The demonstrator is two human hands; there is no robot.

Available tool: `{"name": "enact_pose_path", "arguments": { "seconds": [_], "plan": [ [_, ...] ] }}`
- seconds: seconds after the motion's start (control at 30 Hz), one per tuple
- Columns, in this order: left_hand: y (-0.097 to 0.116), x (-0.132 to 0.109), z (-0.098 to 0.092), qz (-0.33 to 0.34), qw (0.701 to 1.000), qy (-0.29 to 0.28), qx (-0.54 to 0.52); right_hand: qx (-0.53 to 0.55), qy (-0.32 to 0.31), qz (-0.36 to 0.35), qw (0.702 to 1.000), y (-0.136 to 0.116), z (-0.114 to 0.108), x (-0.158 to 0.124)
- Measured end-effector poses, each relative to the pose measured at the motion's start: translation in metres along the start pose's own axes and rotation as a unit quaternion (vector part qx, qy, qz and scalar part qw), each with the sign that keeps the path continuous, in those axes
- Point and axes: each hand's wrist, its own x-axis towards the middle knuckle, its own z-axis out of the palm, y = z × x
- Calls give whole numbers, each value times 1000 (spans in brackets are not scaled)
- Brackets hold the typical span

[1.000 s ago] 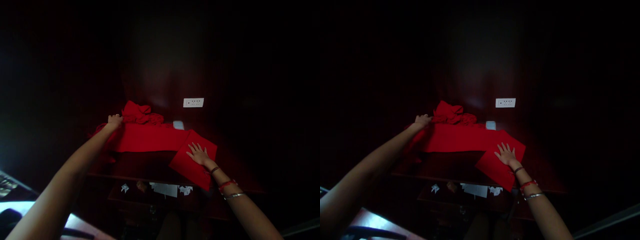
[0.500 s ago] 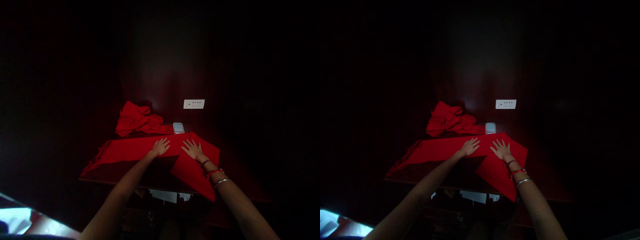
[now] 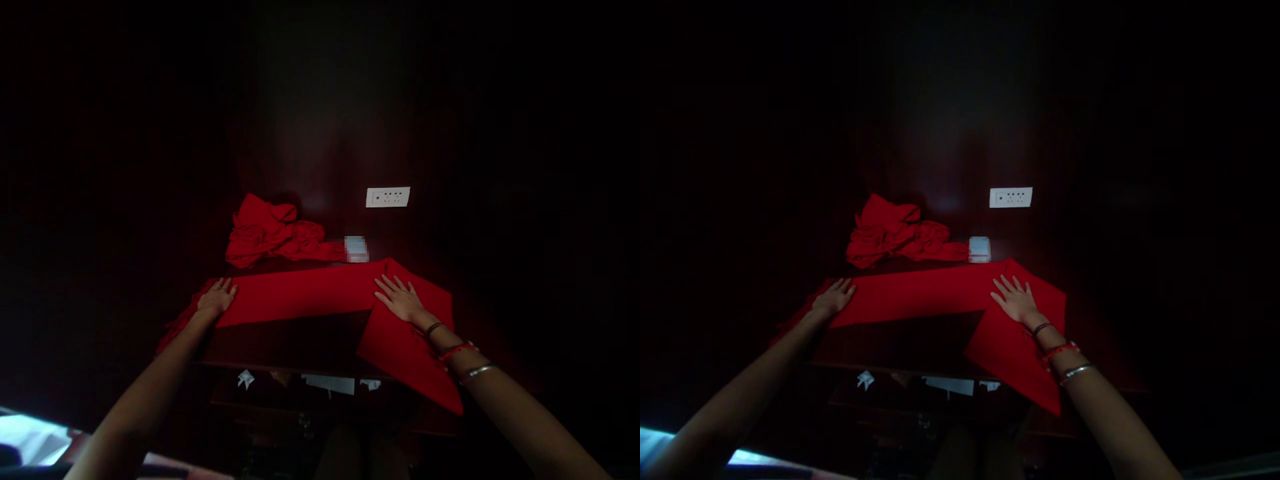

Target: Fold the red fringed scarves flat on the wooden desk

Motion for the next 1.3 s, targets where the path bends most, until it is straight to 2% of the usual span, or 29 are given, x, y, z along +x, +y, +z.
{"name": "enact_pose_path", "arguments": {
  "seconds": [0.07, 0.1, 0.13, 0.27, 0.33, 0.4, 0.47, 0.53, 0.6, 0.73, 0.97, 1.13, 1.2, 1.3],
  "plan": [
    [23, -3, -5, -51, 998, 12, 17, 9, 0, 6, 1000, 4, -2, -6],
    [42, -5, -7, -58, 998, 17, 27, 15, -1, 9, 1000, 5, -3, -9],
    [66, -8, -9, -35, 998, 33, 35, 21, -3, 11, 1000, 6, -6, -10],
    [183, -30, -7, 134, 989, 61, 18, 42, -22, 28, 998, 12, -19, -7],
    [238, -46, 0, 230, 971, 61, -2, 31, -28, 38, 998, 18, -25, 2],
    [277, -62, 11, 377, 922, 79, -25, 8, -46, 42, 998, 25, -28, 14],
    [298, -73, 24, 471, 877, 83, -37, -12, -81, 42, 996, 33, -27, 26],
    [303, -78, 34, 519, 851, 75, -36, -18, -113, 42, 992, 40, -24, 36],
    [299, -78, 40, 535, 841, 70, -32, -11, -127, 50, 991, 46, -20, 45],
    [291, -75, 39, 535, 841, 70, -36, 14, -113, 67, 991, 54, -16, 59],
    [293, -78, 34, 533, 842, 69, -48, 52, -83, 64, 993, 60, -17, 68],
    [292, -75, 38, 533, 841, 77, -55, 72, -5, 69, 995, 51, -40, 41],
    [289, -75, 40, 531, 842, 78, -57, 73, 18, 62, 995, 43, -46, 17],
    [281, -77, 41, 527, 845, 72, -53, 72, 6, 23, 997, 30, -44, -25]
  ]
}}
